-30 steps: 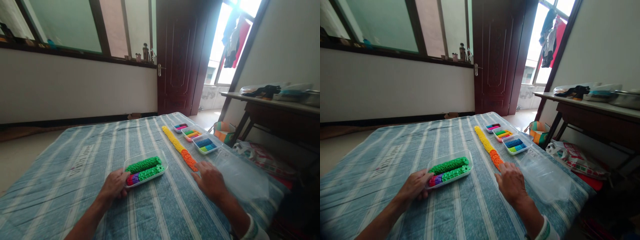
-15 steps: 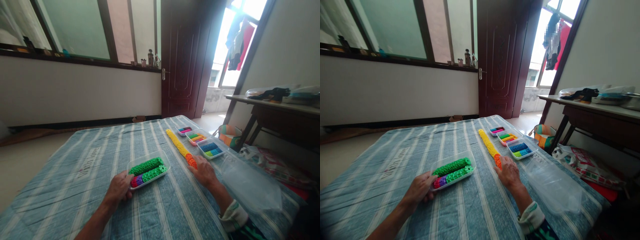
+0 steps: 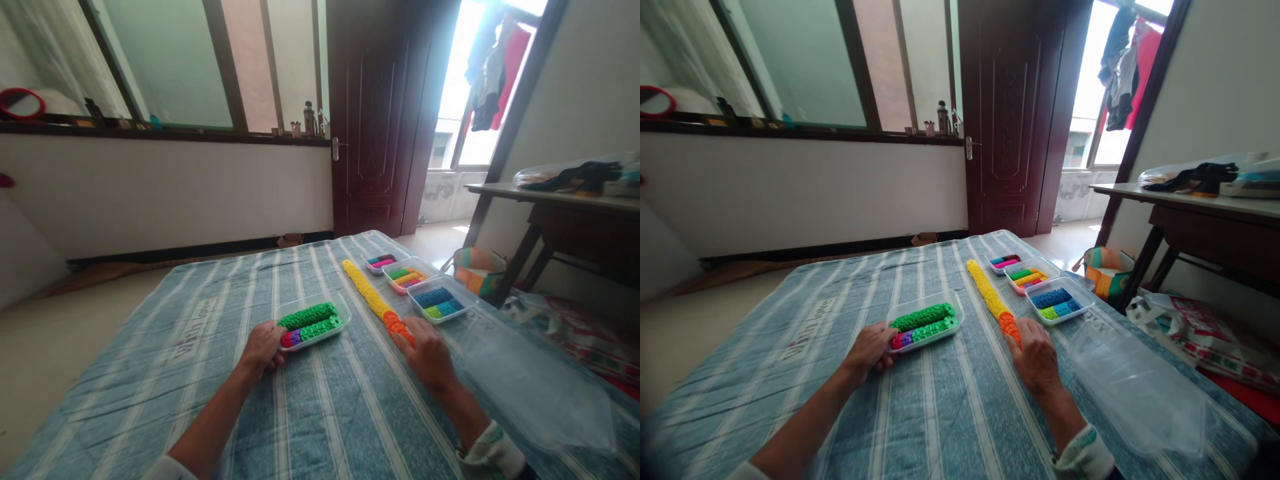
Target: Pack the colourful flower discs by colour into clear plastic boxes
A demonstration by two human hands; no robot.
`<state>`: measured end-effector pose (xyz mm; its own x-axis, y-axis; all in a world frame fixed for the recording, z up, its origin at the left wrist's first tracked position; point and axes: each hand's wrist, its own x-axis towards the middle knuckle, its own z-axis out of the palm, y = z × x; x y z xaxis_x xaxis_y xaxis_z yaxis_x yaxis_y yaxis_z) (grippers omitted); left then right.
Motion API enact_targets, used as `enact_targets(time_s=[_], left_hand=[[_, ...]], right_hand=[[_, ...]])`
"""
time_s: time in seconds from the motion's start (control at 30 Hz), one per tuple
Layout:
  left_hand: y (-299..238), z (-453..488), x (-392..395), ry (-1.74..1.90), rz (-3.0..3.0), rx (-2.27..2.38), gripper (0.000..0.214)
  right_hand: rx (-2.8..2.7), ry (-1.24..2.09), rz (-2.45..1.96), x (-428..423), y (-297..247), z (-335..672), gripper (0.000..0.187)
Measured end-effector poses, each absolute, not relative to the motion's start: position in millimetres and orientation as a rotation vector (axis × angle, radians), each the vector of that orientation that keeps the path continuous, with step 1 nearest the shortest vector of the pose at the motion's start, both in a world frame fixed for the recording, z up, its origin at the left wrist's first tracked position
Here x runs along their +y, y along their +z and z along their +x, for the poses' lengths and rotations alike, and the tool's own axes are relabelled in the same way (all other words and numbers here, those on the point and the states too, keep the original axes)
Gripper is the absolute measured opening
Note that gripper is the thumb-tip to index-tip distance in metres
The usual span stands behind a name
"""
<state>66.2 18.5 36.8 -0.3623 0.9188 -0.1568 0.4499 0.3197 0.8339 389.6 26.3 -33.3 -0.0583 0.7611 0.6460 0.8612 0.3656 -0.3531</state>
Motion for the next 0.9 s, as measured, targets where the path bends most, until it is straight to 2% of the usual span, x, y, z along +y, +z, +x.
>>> enact_targets(time_s=[0.17, 0.5, 0.9], left_hand=[[40, 70, 55, 0.91, 1.19, 1.99, 0.014], [51, 62, 112, 0.736, 1.09, 2.065, 0.035], [48, 56, 152, 0.8, 0.995, 2.065, 0.037]], right_hand=[[-1.816, -0.155, -1.368, 26, -34, 389, 0.027], [-1.756, -0.176, -1.321, 23, -30, 383, 0.02], [-1.701, -0.378, -1.157, 9, 7, 382, 0.017]])
